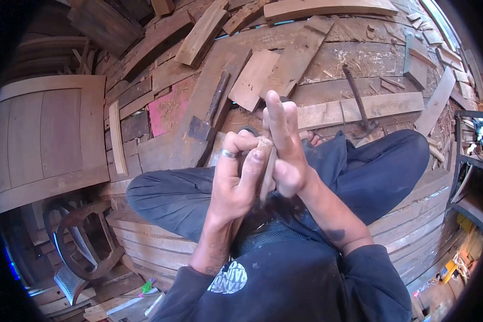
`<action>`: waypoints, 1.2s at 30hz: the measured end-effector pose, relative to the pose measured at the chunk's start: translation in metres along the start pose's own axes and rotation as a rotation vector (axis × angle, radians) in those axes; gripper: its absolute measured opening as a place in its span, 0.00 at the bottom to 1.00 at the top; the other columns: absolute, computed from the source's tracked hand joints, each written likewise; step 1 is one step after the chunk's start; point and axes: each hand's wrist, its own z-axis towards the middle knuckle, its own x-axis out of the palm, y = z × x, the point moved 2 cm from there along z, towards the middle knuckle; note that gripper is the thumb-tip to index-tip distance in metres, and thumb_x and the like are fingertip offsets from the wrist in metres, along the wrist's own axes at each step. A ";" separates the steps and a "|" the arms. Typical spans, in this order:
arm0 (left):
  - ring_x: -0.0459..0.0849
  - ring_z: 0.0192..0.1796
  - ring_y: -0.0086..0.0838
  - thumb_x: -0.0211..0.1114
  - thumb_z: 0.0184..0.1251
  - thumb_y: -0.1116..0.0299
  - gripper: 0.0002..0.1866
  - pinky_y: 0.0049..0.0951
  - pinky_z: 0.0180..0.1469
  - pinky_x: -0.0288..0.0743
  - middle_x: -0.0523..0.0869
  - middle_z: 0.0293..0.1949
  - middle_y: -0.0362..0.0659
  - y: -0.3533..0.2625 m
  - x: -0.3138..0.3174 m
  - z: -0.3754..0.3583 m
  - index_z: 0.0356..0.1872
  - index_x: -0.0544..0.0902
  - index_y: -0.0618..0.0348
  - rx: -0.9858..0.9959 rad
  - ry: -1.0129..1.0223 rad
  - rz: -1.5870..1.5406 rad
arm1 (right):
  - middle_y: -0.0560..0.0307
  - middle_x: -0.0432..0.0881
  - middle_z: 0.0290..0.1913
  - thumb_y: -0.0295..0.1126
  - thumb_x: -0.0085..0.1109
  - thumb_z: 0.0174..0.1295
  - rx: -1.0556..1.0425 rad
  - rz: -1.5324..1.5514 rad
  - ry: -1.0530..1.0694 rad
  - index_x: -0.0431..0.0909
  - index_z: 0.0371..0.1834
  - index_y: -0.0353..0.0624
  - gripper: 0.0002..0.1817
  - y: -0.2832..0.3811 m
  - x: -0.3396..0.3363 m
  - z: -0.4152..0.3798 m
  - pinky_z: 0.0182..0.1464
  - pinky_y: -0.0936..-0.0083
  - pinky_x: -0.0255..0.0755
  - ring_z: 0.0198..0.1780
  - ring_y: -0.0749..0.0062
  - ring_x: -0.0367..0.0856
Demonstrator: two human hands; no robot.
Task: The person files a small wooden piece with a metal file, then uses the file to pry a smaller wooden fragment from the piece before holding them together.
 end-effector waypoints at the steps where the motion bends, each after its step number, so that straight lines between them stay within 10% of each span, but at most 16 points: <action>1: 0.69 0.37 0.18 0.55 0.85 0.71 0.05 0.23 0.42 0.67 0.74 0.38 0.39 -0.002 0.000 0.001 0.48 0.73 0.62 0.028 -0.012 -0.025 | 0.45 0.69 0.51 0.51 0.47 0.49 0.054 -0.043 0.020 0.52 0.86 0.34 0.57 -0.013 -0.003 -0.006 0.54 0.60 0.65 0.47 0.56 0.65; 18: 0.71 0.38 0.19 0.55 0.85 0.70 0.05 0.24 0.43 0.68 0.75 0.38 0.40 -0.007 0.003 0.002 0.47 0.73 0.61 -0.003 -0.003 -0.063 | 0.42 0.75 0.65 0.53 0.43 0.55 0.059 -0.071 -0.032 0.62 0.83 0.34 0.51 -0.015 -0.006 0.004 0.57 0.60 0.67 0.50 0.57 0.67; 36: 0.73 0.30 0.17 0.56 0.85 0.70 0.05 0.21 0.31 0.68 0.75 0.36 0.40 -0.003 0.006 0.009 0.49 0.73 0.61 -0.011 0.047 -0.082 | 0.56 0.59 0.50 0.65 0.44 0.61 0.119 0.049 -0.095 0.29 0.88 0.35 0.62 -0.022 -0.008 -0.008 0.52 0.70 0.58 0.45 0.69 0.57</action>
